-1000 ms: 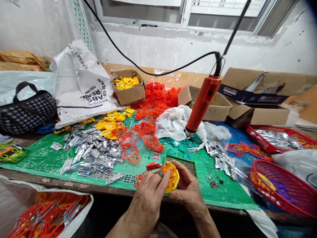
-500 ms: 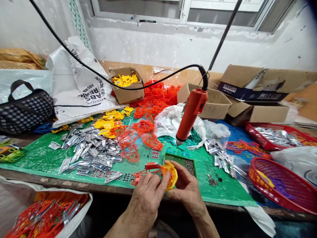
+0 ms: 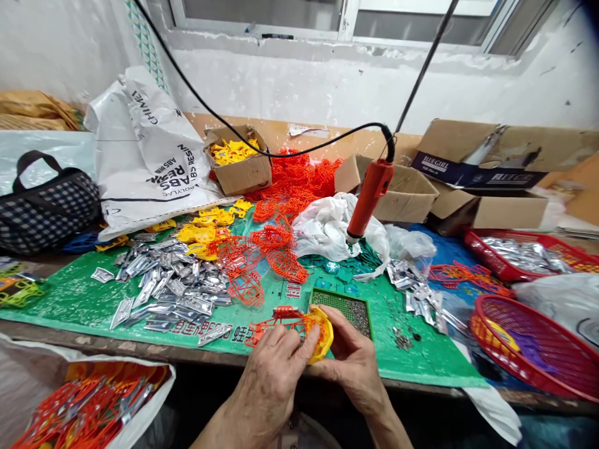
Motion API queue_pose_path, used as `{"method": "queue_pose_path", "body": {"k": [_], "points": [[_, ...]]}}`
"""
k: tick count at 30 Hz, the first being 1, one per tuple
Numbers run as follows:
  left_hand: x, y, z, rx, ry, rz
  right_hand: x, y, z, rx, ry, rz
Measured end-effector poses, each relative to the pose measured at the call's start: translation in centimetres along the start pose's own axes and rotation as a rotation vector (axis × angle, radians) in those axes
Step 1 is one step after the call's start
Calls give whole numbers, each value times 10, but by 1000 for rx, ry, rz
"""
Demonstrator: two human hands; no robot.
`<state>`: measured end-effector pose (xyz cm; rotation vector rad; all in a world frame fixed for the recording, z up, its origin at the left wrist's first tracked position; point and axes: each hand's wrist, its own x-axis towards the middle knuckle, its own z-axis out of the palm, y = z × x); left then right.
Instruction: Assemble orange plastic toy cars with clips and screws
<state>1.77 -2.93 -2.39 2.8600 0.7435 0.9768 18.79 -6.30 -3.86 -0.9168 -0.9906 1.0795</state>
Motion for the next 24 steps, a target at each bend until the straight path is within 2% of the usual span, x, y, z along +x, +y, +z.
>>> {"method": "queue_pose_path", "body": {"k": [12, 16, 19, 21, 22, 24], "points": [[-1, 0, -2, -26, -58, -2, 0, -3, 3, -41, -35, -78], [-3, -2, -4, -98, -23, -23, -1, -6, 9, -175, -19, -135], [0, -2, -12, -267, 31, -50, 1, -14, 15, -352, -11, -192], [3, -1, -21, -468, 63, -131, 8, -21, 17, -456, -44, -223], [4, -1, -25, -594, 50, -217, 12, -25, 17, -494, -82, -222], [6, 1, -32, -902, -22, -473, 22, -30, 15, -521, -192, -166]]}}
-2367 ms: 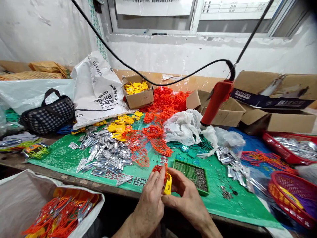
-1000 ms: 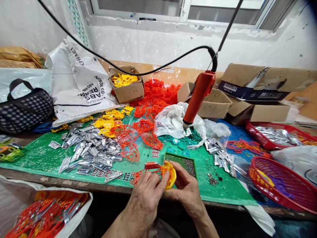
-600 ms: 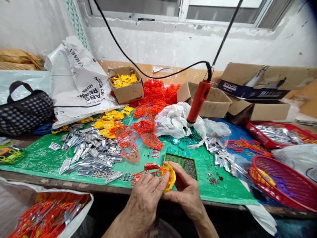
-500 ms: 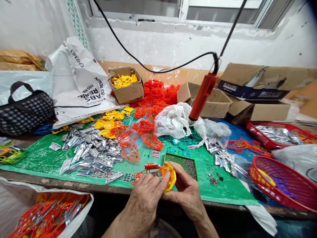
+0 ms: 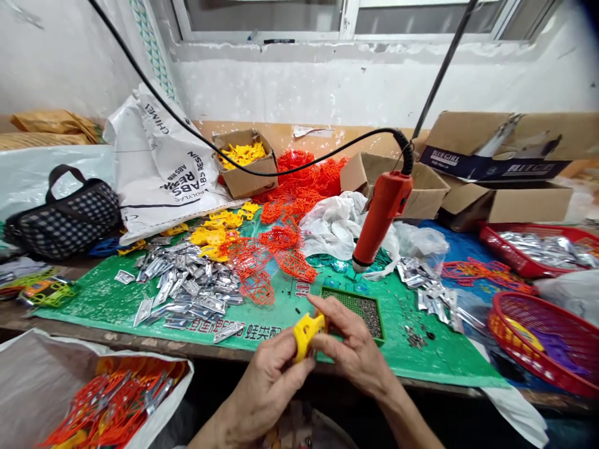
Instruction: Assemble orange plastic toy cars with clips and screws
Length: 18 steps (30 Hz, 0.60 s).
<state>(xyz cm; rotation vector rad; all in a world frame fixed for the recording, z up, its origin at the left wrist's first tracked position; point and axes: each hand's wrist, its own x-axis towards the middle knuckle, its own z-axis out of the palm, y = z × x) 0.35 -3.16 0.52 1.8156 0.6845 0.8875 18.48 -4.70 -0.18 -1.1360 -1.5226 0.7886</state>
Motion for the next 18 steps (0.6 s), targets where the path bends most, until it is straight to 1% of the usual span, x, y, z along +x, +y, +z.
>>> {"method": "queue_pose_path", "body": {"k": [2, 3, 4, 6, 8, 10, 13, 18], "points": [[-1, 1, 0, -360, 1, -294, 9, 2, -2, 76, -94, 94], [-2, -1, 0, -536, 27, -414, 12, 4, -1, 137, -116, 159], [-2, -4, 1, -686, 61, -512, 13, 6, 2, 200, -123, 225], [-3, -13, 3, -876, 151, -639, 14, 10, 8, 301, -130, 330], [-3, -22, 5, -975, 226, -710, 12, 14, 13, 344, -152, 379], [-1, -28, 6, -1044, 265, -752, 8, 17, 16, 345, -156, 393], [3, -32, 8, -1096, 273, -795, 3, 20, 15, 310, -145, 409], [6, -40, 14, -1103, 262, -840, -2, 28, 12, 243, -150, 411]]}}
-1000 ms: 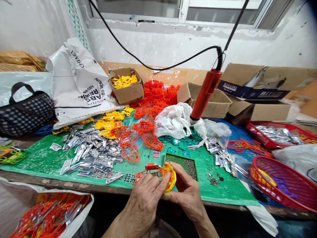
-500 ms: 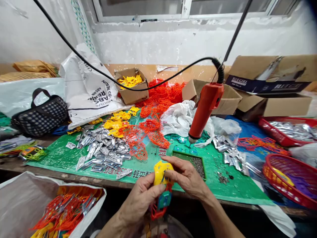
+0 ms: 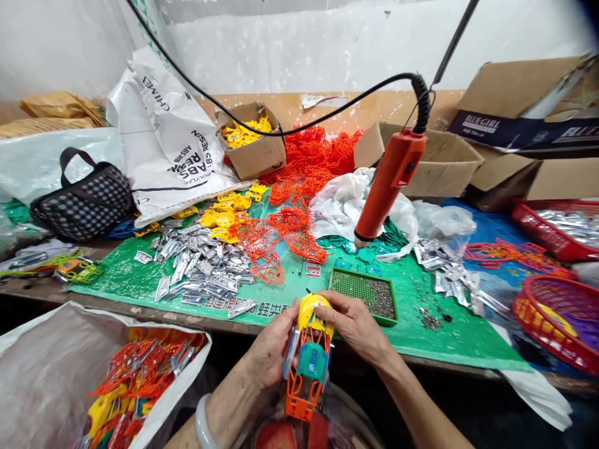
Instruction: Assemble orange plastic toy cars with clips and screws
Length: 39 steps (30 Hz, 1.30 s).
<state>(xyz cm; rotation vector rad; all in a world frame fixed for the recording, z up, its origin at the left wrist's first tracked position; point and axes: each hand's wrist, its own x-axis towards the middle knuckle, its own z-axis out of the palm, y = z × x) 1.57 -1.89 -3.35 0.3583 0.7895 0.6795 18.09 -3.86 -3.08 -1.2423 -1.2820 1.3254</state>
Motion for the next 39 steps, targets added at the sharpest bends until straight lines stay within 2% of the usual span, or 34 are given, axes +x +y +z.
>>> {"method": "queue_pose_path", "body": {"k": [6, 11, 20, 23, 28, 33, 35, 39], "points": [[4, -1, -6, -6, -14, -27, -5, 10, 2, -183, 54, -87], [3, 2, -8, 14, -117, -3, -14, 9, 5, -374, 127, -165], [2, -7, -4, -79, -135, -64, -20, 14, 15, -433, 218, -149], [0, -8, -5, -56, -151, -24, -23, 20, 19, -456, 265, -187], [-14, -11, -8, 155, -195, 60, -34, 28, 24, -365, 414, -265], [-20, -13, -7, 193, -242, 147, -49, 24, 29, -81, 339, -220], [-19, -14, -4, 204, -248, 157, -52, 25, 30, -6, 350, -201], [-18, -15, 1, 189, -220, 173, -49, 26, 29, -67, 462, -202]]}}
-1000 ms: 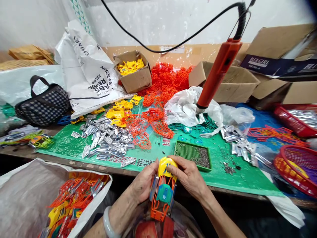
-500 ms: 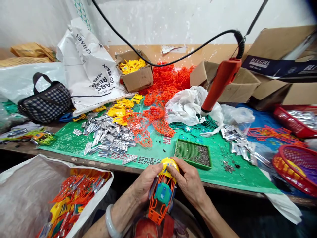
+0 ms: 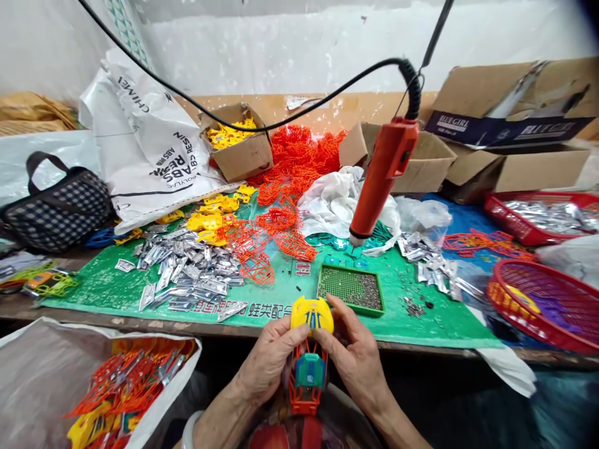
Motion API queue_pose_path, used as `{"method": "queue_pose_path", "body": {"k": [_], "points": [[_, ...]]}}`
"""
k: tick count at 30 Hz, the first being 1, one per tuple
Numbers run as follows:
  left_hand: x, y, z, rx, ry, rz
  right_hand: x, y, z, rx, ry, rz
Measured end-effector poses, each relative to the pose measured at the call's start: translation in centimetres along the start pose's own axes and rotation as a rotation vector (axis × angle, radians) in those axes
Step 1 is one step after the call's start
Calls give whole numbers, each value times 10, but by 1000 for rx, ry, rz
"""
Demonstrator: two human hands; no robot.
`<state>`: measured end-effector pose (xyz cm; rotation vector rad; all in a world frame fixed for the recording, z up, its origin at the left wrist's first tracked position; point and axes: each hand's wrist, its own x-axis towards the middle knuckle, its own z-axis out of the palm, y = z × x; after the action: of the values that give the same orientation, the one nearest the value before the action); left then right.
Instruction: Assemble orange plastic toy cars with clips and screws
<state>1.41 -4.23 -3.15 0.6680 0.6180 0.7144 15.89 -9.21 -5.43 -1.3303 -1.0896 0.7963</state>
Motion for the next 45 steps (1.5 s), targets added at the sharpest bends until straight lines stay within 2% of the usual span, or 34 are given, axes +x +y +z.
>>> {"method": "queue_pose_path", "body": {"k": [2, 4, 9, 16, 19, 22, 25, 28, 31, 34, 38, 45], "points": [[0, 0, 2, -9, 25, 8, 5, -1, -2, -64, 6, -61], [0, 0, 4, -23, 51, 0, 10, -4, -5, -93, -44, -96], [1, 1, 7, -56, 86, -36, 16, -11, -10, -101, -155, -45], [5, 0, 11, -53, 112, -54, 14, -9, -9, -156, -139, -51], [4, -1, 10, 91, 98, -20, 13, -5, -8, -150, -109, -77], [-1, 3, 7, 572, 72, 210, 13, -6, -12, -175, -84, -170], [-9, 9, 5, 1089, -67, 615, 11, -12, -21, -213, -106, -392], [-15, 13, 5, 1381, -214, 968, 4, -20, -28, -250, -123, -577], [-18, 11, 6, 1625, -192, 1187, -5, -22, -34, -296, -95, -641], [-19, 8, 4, 1755, -146, 1303, -13, -20, -38, -294, -97, -599], [-21, 3, 1, 1821, -144, 1349, -23, -15, -36, -270, -74, -550], [-24, -4, -1, 1817, -160, 1303, -32, -17, -17, -266, 91, -560]]}}
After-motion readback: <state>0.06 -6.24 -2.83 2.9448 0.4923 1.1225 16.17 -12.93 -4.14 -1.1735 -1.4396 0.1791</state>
